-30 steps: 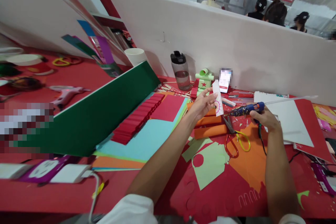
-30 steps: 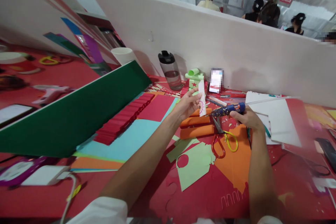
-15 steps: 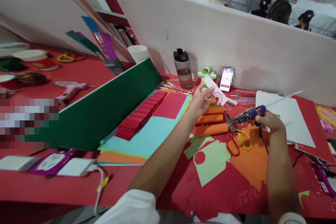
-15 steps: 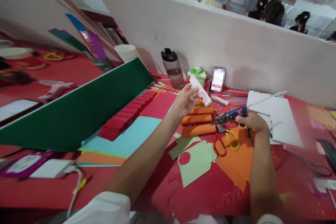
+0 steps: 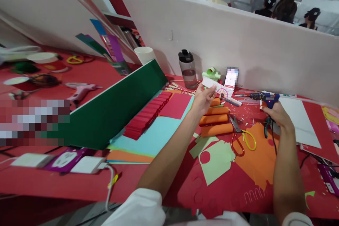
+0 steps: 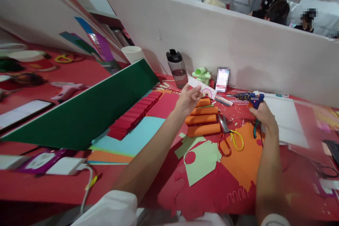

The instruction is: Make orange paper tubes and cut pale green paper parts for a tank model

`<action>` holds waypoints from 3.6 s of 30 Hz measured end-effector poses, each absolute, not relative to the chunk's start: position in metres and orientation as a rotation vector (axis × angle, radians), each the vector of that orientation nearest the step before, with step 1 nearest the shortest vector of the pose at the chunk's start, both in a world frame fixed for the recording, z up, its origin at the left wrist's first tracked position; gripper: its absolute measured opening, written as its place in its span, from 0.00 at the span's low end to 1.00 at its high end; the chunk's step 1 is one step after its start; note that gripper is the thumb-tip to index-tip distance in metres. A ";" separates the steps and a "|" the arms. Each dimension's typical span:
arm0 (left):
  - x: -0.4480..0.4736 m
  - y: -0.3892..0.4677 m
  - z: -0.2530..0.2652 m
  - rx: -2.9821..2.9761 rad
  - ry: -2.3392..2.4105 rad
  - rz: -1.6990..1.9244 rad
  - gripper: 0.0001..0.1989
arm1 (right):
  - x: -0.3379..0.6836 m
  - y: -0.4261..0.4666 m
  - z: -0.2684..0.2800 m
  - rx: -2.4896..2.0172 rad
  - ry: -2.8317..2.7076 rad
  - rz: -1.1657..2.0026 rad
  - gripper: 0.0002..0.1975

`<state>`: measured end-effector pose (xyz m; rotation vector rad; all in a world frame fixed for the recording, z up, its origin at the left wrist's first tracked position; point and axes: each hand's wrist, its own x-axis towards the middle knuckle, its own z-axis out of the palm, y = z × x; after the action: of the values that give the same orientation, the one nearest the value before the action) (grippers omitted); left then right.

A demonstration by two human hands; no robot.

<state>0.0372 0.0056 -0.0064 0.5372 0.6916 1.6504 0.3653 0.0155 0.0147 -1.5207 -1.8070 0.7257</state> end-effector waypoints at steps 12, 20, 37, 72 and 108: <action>0.041 0.008 -0.011 0.572 0.702 1.672 0.28 | 0.376 0.035 -0.034 -1.965 -2.164 0.657 0.08; 0.045 0.007 -0.013 0.574 0.699 1.652 0.31 | 0.369 0.037 -0.043 -2.081 -2.330 0.521 0.16; 0.069 -0.006 -0.014 0.644 0.725 1.572 0.30 | 0.273 -0.001 0.011 -1.166 -1.773 0.923 0.18; 0.066 -0.013 -0.019 2.145 1.462 1.510 0.04 | 0.254 -0.019 0.023 -1.138 -1.660 0.511 0.12; 0.065 -0.013 -0.014 2.029 1.495 1.512 0.03 | 0.234 -0.027 0.016 -1.039 -1.703 0.464 0.13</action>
<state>0.0645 -0.0129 -0.0138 2.0287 1.4949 1.5121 0.2343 -0.0268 0.0163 -1.0387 -1.7032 0.4638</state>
